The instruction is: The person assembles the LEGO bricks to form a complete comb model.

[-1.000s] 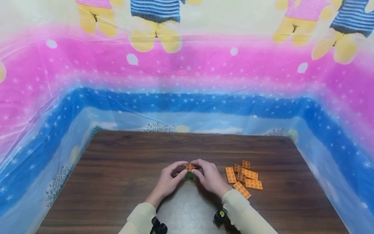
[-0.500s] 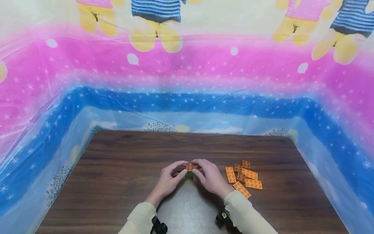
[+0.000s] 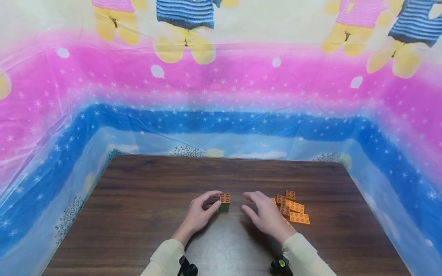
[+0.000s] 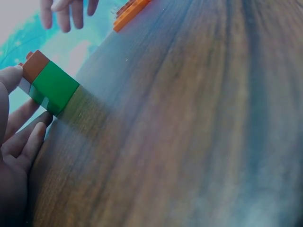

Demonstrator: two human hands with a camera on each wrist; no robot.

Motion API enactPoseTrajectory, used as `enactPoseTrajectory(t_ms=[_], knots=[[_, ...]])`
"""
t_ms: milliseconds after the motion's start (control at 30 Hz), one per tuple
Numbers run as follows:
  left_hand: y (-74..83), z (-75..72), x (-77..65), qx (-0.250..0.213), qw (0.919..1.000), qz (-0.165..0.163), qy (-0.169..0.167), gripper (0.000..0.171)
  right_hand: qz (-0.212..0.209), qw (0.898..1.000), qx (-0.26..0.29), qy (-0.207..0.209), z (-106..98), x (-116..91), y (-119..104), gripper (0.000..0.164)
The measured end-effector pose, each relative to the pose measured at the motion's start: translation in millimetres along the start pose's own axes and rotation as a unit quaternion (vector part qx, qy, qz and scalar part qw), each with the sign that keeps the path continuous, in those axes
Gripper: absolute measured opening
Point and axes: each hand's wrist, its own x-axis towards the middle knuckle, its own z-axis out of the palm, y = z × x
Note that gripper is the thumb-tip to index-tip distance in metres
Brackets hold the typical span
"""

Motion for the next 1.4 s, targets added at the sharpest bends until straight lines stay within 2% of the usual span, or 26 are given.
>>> enactPoseTrajectory(t_ms=[233,433,667,833,1067,1400], knots=[[-0.6,-0.1,-0.7,0.001,1.0000,0.002,0.002,0.034,0.005,0.999,-0.049,0.004,-16,-19,10,0.040],[0.7,0.8,-1.7,0.005,1.0000,-0.001,0.000,0.035,0.012,0.998,-0.064,0.012,-23,-37,24,0.039],[1.2,1.5,-1.9,0.007,1.0000,0.003,-0.003,0.036,0.050,0.994,-0.092,0.002,-29,-56,39,0.043],[1.3,0.7,-1.1,0.000,1.0000,0.002,-0.001,0.035,0.063,0.992,-0.108,-0.006,-32,-65,47,0.045],[1.7,0.4,-1.2,-0.009,0.9999,0.004,0.002,0.033,0.060,0.989,-0.132,0.007,-36,-76,59,0.047],[1.6,0.4,-1.5,0.000,1.0000,0.004,0.001,0.035,0.108,0.984,-0.142,-0.024,-46,-85,68,0.042]])
